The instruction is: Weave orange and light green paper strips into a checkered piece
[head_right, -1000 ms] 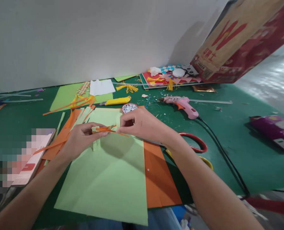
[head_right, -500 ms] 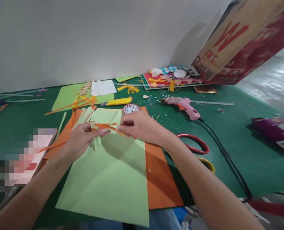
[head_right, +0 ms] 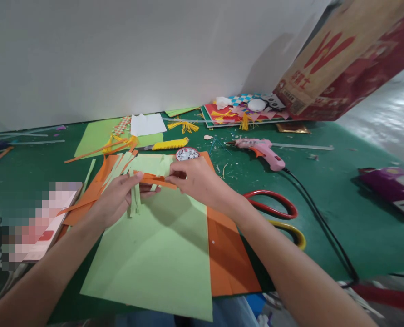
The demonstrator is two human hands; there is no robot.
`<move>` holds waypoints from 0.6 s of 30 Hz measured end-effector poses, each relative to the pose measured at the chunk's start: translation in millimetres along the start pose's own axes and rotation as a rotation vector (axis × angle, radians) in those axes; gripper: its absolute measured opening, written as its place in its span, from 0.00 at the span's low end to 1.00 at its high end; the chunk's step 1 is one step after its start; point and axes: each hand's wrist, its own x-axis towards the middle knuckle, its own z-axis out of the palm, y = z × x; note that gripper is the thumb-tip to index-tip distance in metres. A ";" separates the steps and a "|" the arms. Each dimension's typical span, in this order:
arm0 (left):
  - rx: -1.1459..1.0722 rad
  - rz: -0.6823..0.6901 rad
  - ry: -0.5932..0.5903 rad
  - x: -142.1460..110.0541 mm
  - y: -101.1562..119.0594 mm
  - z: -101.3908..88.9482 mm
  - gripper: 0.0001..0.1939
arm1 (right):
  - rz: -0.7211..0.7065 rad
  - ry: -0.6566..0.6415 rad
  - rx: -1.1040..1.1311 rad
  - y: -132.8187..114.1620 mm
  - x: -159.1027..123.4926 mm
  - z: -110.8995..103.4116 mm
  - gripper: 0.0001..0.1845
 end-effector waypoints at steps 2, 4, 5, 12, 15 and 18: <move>0.025 0.006 0.034 0.6 -1.1 -0.4 0.13 | -0.037 0.022 -0.026 2.5 0.5 2.0 0.12; 0.062 0.020 0.057 1.3 -2.6 -1.4 0.14 | -0.101 0.072 -0.062 6.3 1.4 4.9 0.11; 0.081 0.030 0.064 1.6 -3.5 -2.1 0.14 | -0.148 0.101 -0.086 8.4 1.9 6.6 0.10; 0.138 0.116 0.101 2.2 -8.5 -3.4 0.17 | -0.376 0.299 -0.288 14.2 0.6 17.8 0.14; 0.108 0.116 0.119 0.8 -8.1 -2.2 0.18 | -0.295 0.290 -0.347 11.6 -3.1 22.2 0.15; 0.085 0.105 0.165 0.3 -7.8 -0.5 0.17 | -0.270 0.269 -0.403 8.9 -5.8 25.4 0.15</move>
